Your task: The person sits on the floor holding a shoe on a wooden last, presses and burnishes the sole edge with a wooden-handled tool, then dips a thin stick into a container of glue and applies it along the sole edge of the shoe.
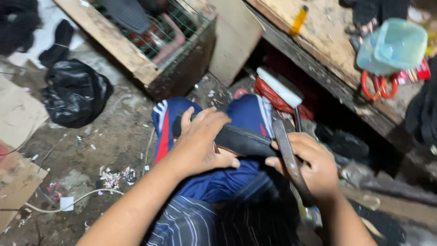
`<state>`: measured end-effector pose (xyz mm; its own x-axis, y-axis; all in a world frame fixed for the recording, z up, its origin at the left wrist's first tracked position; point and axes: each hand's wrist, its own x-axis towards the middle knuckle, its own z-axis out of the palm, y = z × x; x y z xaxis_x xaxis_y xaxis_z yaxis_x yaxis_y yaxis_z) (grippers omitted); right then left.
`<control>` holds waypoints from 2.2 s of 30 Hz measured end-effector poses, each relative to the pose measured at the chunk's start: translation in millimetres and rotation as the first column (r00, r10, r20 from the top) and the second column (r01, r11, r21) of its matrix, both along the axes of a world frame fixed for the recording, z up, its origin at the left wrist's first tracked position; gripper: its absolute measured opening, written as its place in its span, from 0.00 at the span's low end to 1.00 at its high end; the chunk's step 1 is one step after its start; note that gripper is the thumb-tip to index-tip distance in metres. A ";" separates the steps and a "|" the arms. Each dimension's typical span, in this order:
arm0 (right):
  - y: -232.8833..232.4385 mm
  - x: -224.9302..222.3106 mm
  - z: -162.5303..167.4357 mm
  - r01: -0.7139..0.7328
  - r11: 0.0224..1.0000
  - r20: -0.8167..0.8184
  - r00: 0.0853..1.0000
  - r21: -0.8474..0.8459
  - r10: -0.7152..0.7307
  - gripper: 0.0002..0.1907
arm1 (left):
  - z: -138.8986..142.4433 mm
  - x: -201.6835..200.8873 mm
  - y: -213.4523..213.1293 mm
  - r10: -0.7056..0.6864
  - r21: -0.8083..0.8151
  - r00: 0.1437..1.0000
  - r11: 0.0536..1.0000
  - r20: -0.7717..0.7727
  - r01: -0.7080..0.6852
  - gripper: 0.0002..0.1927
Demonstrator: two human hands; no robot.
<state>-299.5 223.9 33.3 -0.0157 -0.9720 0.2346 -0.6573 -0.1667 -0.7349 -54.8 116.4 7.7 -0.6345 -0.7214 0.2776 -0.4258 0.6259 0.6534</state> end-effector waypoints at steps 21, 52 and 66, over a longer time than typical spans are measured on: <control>13.2 -29.3 -13.6 -0.241 0.970 -0.109 0.965 -0.002 0.240 0.13 | -26.3 -21.3 15.1 -0.007 -0.017 0.993 1.000 0.116 0.009 0.41; 14.4 -45.7 -66.9 0.074 0.939 0.348 0.917 0.336 -0.197 0.23 | -70.9 -0.7 -60.9 0.631 0.339 0.772 0.712 0.075 -0.615 0.24; -6.7 -15.5 -31.9 0.139 0.896 -0.103 0.989 0.423 -0.105 0.15 | -83.6 -4.7 -56.0 0.625 0.129 0.778 0.779 -0.065 -0.614 0.20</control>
